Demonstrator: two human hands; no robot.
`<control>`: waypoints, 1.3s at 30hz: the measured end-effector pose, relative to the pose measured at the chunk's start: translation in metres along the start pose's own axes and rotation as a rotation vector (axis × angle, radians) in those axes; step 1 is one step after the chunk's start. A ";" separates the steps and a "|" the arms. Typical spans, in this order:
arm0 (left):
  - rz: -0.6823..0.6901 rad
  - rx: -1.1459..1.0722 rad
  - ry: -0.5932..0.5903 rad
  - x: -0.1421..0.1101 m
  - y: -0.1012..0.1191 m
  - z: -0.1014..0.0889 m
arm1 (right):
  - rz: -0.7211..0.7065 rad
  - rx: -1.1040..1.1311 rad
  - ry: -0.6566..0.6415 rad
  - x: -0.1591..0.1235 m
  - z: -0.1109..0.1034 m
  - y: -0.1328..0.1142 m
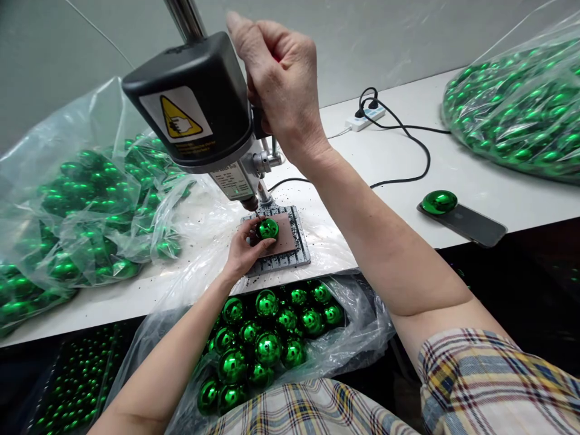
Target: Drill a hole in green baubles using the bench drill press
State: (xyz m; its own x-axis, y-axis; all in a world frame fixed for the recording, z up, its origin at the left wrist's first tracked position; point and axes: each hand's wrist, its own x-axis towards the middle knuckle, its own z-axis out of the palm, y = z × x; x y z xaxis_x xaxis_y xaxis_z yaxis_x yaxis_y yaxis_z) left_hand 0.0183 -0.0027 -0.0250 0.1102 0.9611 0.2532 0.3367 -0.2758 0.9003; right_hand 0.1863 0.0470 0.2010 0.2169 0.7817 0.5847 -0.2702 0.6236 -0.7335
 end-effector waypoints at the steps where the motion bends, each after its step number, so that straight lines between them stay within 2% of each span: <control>1: 0.019 0.023 -0.004 -0.001 0.001 0.001 | -0.003 -0.002 -0.005 0.000 0.000 0.000; 6: -0.008 0.037 -0.029 -0.003 0.006 0.001 | -0.068 0.015 -0.076 -0.003 -0.005 0.003; 14: -0.024 -0.009 -0.027 -0.002 0.004 0.002 | -0.332 -0.052 -0.082 -0.033 -0.017 0.008; 20: -0.049 0.011 -0.012 -0.004 0.002 0.004 | -0.296 -0.295 -0.002 -0.057 -0.030 0.018; 25: -0.049 -0.011 -0.006 -0.004 0.001 0.005 | -0.386 -0.202 0.006 -0.071 -0.036 0.026; 31: -0.035 0.002 0.001 -0.004 -0.004 0.006 | -0.399 -0.229 -0.016 -0.083 -0.040 0.029; 39: -0.032 -0.012 0.002 -0.005 -0.005 0.007 | -0.642 -0.143 -0.092 -0.090 -0.050 0.049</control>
State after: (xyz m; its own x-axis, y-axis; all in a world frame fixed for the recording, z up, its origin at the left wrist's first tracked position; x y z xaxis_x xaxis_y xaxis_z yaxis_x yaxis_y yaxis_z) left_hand 0.0222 -0.0060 -0.0331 0.0981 0.9695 0.2245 0.3287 -0.2445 0.9123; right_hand 0.2004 0.0075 0.0949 0.2108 0.2555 0.9435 0.0150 0.9643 -0.2645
